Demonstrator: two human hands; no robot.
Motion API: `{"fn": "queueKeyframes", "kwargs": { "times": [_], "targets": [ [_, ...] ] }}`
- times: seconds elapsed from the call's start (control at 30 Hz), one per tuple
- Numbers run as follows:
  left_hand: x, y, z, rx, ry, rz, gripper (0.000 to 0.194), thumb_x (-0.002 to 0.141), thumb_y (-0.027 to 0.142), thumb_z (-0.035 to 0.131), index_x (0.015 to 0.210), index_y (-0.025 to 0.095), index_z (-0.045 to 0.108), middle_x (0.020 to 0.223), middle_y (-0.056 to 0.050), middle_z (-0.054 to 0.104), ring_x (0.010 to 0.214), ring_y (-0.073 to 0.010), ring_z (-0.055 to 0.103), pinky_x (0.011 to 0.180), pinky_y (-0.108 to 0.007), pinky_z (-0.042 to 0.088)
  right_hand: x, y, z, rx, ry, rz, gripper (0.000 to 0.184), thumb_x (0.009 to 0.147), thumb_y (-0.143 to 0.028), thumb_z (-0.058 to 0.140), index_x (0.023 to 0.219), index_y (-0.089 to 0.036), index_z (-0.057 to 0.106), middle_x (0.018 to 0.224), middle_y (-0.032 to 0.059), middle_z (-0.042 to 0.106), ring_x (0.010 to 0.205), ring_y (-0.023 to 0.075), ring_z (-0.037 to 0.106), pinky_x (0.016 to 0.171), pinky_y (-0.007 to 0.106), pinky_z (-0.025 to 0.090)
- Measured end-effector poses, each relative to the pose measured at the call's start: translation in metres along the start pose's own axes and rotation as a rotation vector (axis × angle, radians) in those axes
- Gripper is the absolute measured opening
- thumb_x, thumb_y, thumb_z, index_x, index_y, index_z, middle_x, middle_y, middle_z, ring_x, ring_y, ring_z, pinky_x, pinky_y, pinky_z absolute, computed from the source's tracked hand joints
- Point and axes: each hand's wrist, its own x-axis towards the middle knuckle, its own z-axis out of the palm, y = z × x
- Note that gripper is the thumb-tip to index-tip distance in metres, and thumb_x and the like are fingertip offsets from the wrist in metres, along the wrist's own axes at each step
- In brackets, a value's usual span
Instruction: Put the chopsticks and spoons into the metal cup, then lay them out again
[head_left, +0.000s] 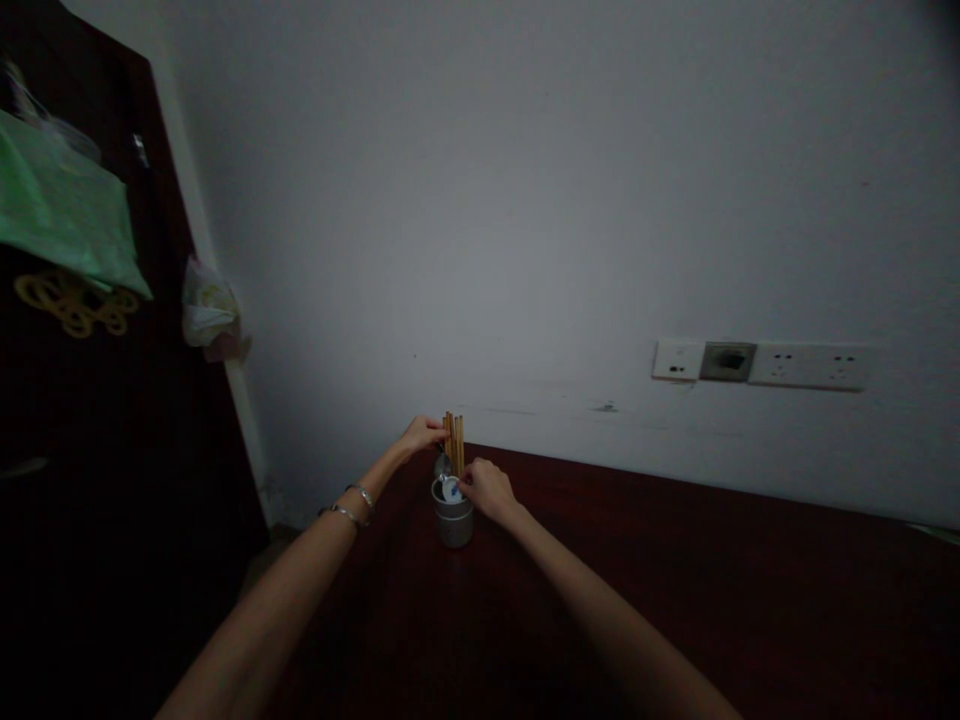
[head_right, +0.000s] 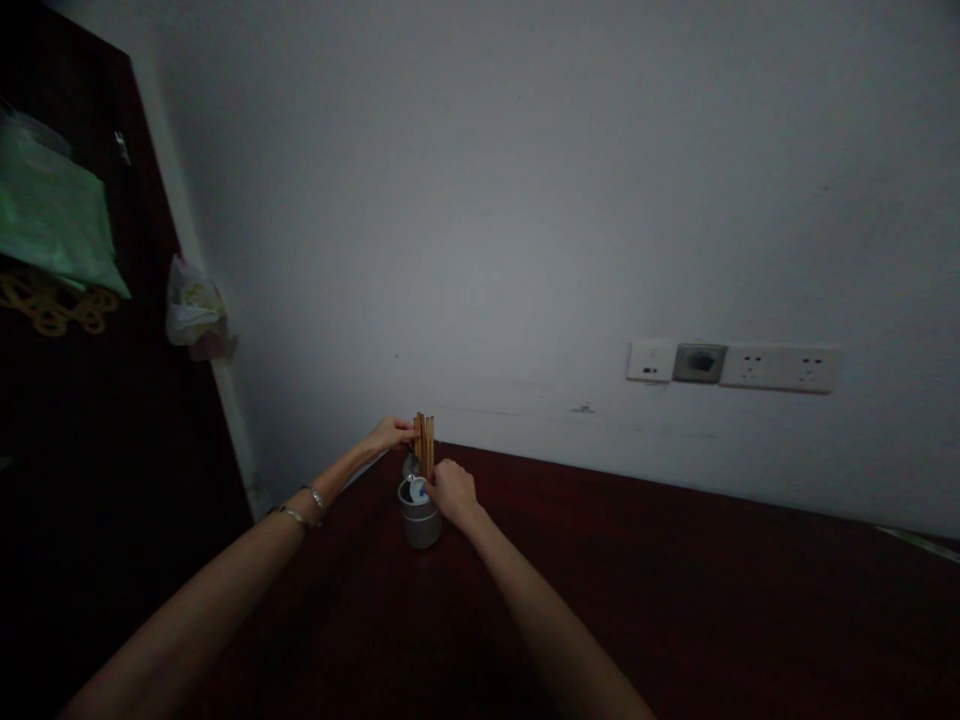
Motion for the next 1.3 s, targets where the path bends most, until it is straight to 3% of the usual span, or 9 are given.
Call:
{"fn": "queueKeyframes", "kwargs": {
  "times": [0.3, 0.47, 0.57, 0.73, 0.83, 0.97, 1.13, 1.3],
  "targets": [
    [0.001, -0.006, -0.003, 0.085, -0.049, -0.021, 0.025, 0.062, 0.033, 0.062, 0.069, 0.01, 0.064, 0.054, 0.0, 0.054, 0.048, -0.0076, 0.042, 0.045, -0.019, 0.032, 0.001, 0.0, -0.006, -0.008, 0.127, -0.001, 0.025, 0.081, -0.034, 0.046, 0.083, -0.021, 0.066, 0.093, 0.0079, 0.063, 0.082, 0.0189, 0.058, 0.065, 0.025, 0.039],
    [-0.008, 0.001, -0.004, 0.075, -0.072, -0.025, 0.034, 0.062, 0.041, 0.063, 0.076, 0.011, 0.065, 0.06, -0.002, 0.058, 0.05, -0.0083, 0.046, 0.047, -0.019, 0.033, 0.02, 0.004, -0.034, 0.1, 0.228, 0.026, 0.03, 0.081, -0.039, 0.046, 0.082, -0.018, 0.068, 0.089, 0.0102, 0.066, 0.083, 0.0205, 0.06, 0.068, 0.026, 0.042],
    [-0.015, 0.007, -0.007, 0.072, -0.095, -0.04, 0.043, 0.061, 0.05, 0.062, 0.078, 0.011, 0.065, 0.061, -0.003, 0.059, 0.052, -0.0096, 0.048, 0.05, -0.02, 0.036, 0.035, 0.013, -0.061, 0.243, 0.296, 0.061, 0.028, 0.079, -0.035, 0.049, 0.081, -0.014, 0.068, 0.085, 0.0109, 0.067, 0.081, 0.0194, 0.061, 0.067, 0.024, 0.044],
    [-0.025, 0.007, -0.016, 0.086, -0.148, -0.073, 0.051, 0.061, 0.057, 0.06, 0.089, 0.014, 0.063, 0.072, -0.005, 0.06, 0.063, -0.0129, 0.053, 0.055, -0.023, 0.04, 0.045, 0.044, -0.086, 0.765, 0.264, 0.232, 0.022, 0.078, -0.028, 0.05, 0.084, -0.009, 0.061, 0.083, 0.011, 0.066, 0.065, 0.0151, 0.064, 0.043, 0.016, 0.047],
    [-0.031, 0.003, -0.025, 0.076, -0.215, -0.103, 0.052, 0.06, 0.057, 0.061, 0.09, 0.014, 0.062, 0.081, -0.008, 0.061, 0.069, -0.015, 0.056, 0.056, -0.024, 0.041, 0.037, 0.066, -0.075, 0.861, 0.204, 0.331, 0.016, 0.079, -0.021, 0.049, 0.081, -0.008, 0.058, 0.083, 0.0123, 0.066, 0.058, 0.0136, 0.064, 0.039, 0.016, 0.048],
    [-0.039, 0.002, -0.033, 0.088, -0.216, -0.095, 0.05, 0.06, 0.054, 0.062, 0.092, 0.016, 0.06, 0.085, -0.008, 0.062, 0.071, -0.0165, 0.058, 0.056, -0.025, 0.042, 0.02, 0.089, -0.039, 0.859, 0.112, 0.443, 0.012, 0.077, -0.016, 0.05, 0.07, -0.008, 0.056, 0.068, 0.0111, 0.066, 0.051, 0.0142, 0.063, 0.037, 0.018, 0.049],
    [-0.047, 0.004, -0.029, 0.235, -0.184, -0.005, 0.038, 0.059, 0.047, 0.064, 0.079, 0.014, 0.063, 0.066, -0.004, 0.061, 0.056, -0.0118, 0.053, 0.048, -0.02, 0.035, 0.004, 0.104, 0.006, 0.826, 0.01, 0.522, 0.009, 0.072, -0.012, 0.053, 0.063, -0.01, 0.056, 0.053, 0.0074, 0.064, 0.049, 0.0155, 0.063, 0.037, 0.019, 0.049],
    [-0.049, 0.001, -0.013, 0.378, -0.142, 0.093, 0.029, 0.062, 0.041, 0.06, 0.061, 0.013, 0.063, 0.052, -0.001, 0.057, 0.045, -0.0087, 0.046, 0.045, -0.02, 0.029, -0.002, 0.108, 0.032, 0.806, -0.082, 0.544, 0.012, 0.071, -0.011, 0.053, 0.059, -0.01, 0.057, 0.051, 0.0066, 0.064, 0.046, 0.0147, 0.062, 0.037, 0.019, 0.049]
  ]
}}
